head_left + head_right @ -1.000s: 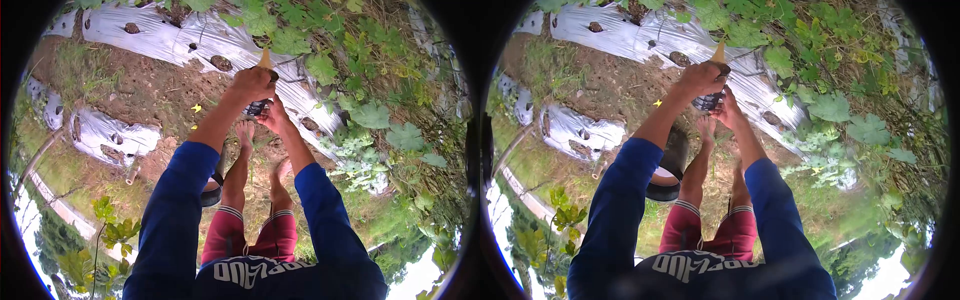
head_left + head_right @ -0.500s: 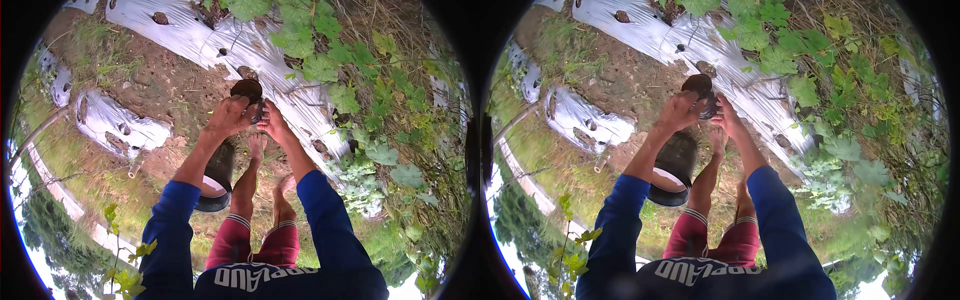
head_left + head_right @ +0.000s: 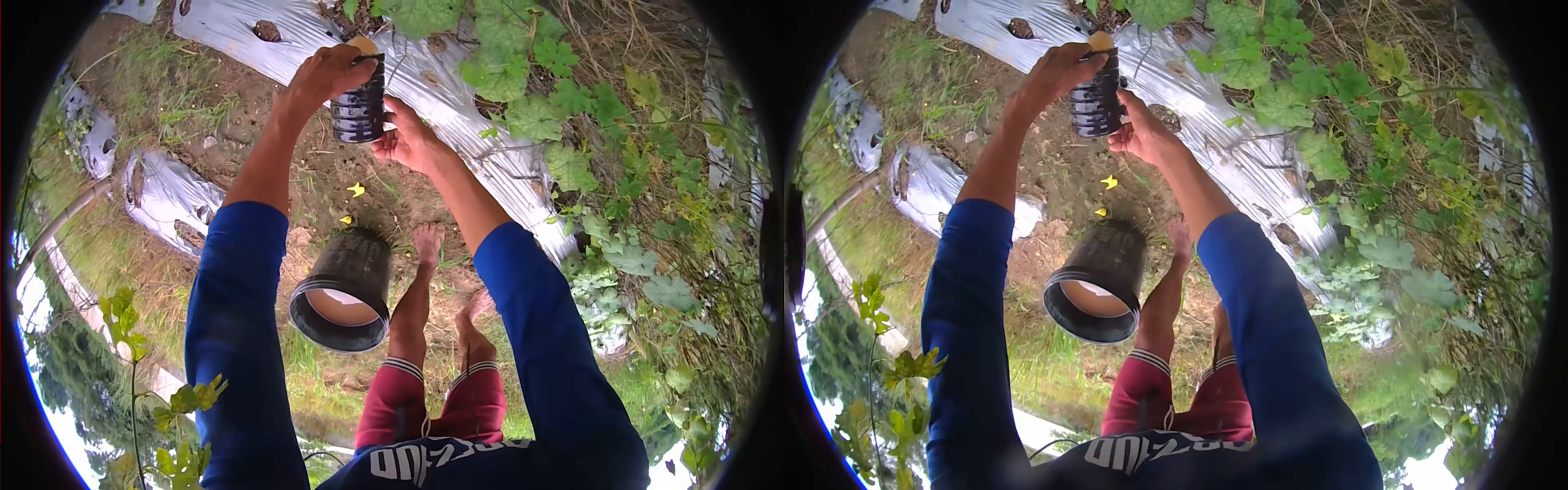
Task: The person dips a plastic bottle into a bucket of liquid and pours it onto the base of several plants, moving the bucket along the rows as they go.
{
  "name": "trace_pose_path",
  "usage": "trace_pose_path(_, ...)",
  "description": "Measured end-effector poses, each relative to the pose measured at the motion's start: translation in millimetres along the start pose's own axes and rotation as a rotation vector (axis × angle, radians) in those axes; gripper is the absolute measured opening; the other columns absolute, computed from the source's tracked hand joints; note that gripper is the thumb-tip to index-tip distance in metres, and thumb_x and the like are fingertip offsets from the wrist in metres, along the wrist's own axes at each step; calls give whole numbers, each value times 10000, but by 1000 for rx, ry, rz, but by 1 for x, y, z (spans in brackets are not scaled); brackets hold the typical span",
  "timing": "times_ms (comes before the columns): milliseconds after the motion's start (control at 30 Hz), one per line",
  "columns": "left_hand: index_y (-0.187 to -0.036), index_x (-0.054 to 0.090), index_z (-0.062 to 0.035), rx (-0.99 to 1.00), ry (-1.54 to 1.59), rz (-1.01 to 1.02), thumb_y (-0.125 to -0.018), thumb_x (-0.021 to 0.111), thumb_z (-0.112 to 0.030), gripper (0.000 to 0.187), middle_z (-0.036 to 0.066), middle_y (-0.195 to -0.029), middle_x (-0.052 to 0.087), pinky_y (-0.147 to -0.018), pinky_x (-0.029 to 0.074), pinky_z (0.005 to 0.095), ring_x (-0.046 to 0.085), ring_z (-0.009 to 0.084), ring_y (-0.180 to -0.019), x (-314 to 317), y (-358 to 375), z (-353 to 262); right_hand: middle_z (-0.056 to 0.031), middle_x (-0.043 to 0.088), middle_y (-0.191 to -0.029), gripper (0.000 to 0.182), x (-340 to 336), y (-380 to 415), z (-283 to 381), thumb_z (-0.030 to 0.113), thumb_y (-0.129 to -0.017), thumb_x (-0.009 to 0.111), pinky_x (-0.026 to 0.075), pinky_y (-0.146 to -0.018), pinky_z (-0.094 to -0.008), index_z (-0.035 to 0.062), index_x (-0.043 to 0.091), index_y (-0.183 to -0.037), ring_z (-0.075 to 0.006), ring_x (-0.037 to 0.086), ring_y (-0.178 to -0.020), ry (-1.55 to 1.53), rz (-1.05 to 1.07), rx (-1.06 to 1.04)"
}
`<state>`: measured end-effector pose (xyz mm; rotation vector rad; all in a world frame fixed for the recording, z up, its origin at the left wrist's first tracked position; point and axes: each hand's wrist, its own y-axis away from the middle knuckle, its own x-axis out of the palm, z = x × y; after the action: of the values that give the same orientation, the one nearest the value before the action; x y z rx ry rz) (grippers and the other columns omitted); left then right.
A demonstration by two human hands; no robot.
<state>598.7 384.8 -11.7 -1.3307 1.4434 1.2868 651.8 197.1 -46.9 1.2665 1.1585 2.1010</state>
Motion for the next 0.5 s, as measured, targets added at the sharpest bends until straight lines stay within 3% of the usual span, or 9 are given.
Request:
trace_pose_path(67, -1098, 626, -93, -520, 379, 108, -827, 526, -464, 470, 180, -1061, 648, -825, 487, 412, 627, 358, -950, -35, -12, -9, -103, 532, -830, 697, 8, 2, 6, 594, -897, 471, 500, -678, -356, -45, 472, -1178, -183, 527, -710, 6, -30, -20)
trace_pose_path(100, -1065, 629, -62, -574, 416, 88, -822, 519, -467, 485, 184, -1015, 658, -805, 481, 408, 628, 350, -933, -41, -12, -9, -107, 528, -831, 674, 9, 0, 10, 602, -884, 485, 512, -709, -397, -10, 465, -1165, -198, 536, -728, 12, -2, -10)
trace_pose_path(133, -1065, 629, -62, -575, 419, 83, -822, 519, -467, 485, 184, -1015, 658, -805, 481, 408, 628, 350, -933, -49, -14, -7, -111, 523, -832, 653, 10, -2, 12, 611, -870, 499, 524, -740, -438, 24, 459, -1153, -214, 545, -745, 19, 27, 3)
trace_pose_path(200, -1050, 631, -45, -561, 505, 172, -821, 514, -461, 490, 181, -962, 666, -780, 473, 410, 626, 352, -898, -60, -14, -2, -120, 515, -832, 667, 14, -3, 14, 607, -866, 509, 523, -734, -438, 17, 451, -1172, -226, 544, -746, 16, 23, 17)
trace_pose_path(300, -1042, 630, -32, -566, 496, 126, -831, 516, -459, 490, 192, -916, 661, -741, 477, 408, 631, 336, -834, -67, -5, -4, -130, 517, -835, 687, 17, 2, 15, 608, -868, 500, 516, -739, -445, 16, 443, -1211, -237, 542, -738, 10, 8, -3)
trace_pose_path(367, -1042, 630, -30, -598, 472, 114, -838, 525, -442, 471, 196, -904, 659, -730, 481, 409, 632, 335, -816, -73, 8, -16, -148, 511, -923, 717, 12, 8, 16, 614, -868, 489, 503, -764, -447, 17, 419, -1258, -236, 542, -767, 14, 135, -40)
trace_pose_path(433, -995, 611, -8, -484, 645, -121, -853, 568, -350, 372, 215, -886, 639, -692, 479, 440, 623, 360, -781, -76, 34, -33, -137, 530, -930, 716, 12, 18, 14, 602, -870, 496, 505, -748, -411, 24, 407, -1284, -223, 557, -769, 8, 86, -88)
trace_pose_path(500, -969, 594, -1, -499, 640, -141, -849, 591, -297, 320, 218, -875, 625, -674, 474, 454, 615, 381, -771, -75, 60, -57, -128, 540, -1030, 714, 8, 29, 11, 572, -872, 517, 507, -770, -374, 61, 373, -1350, -217, 583, -804, 4, 88, -149)
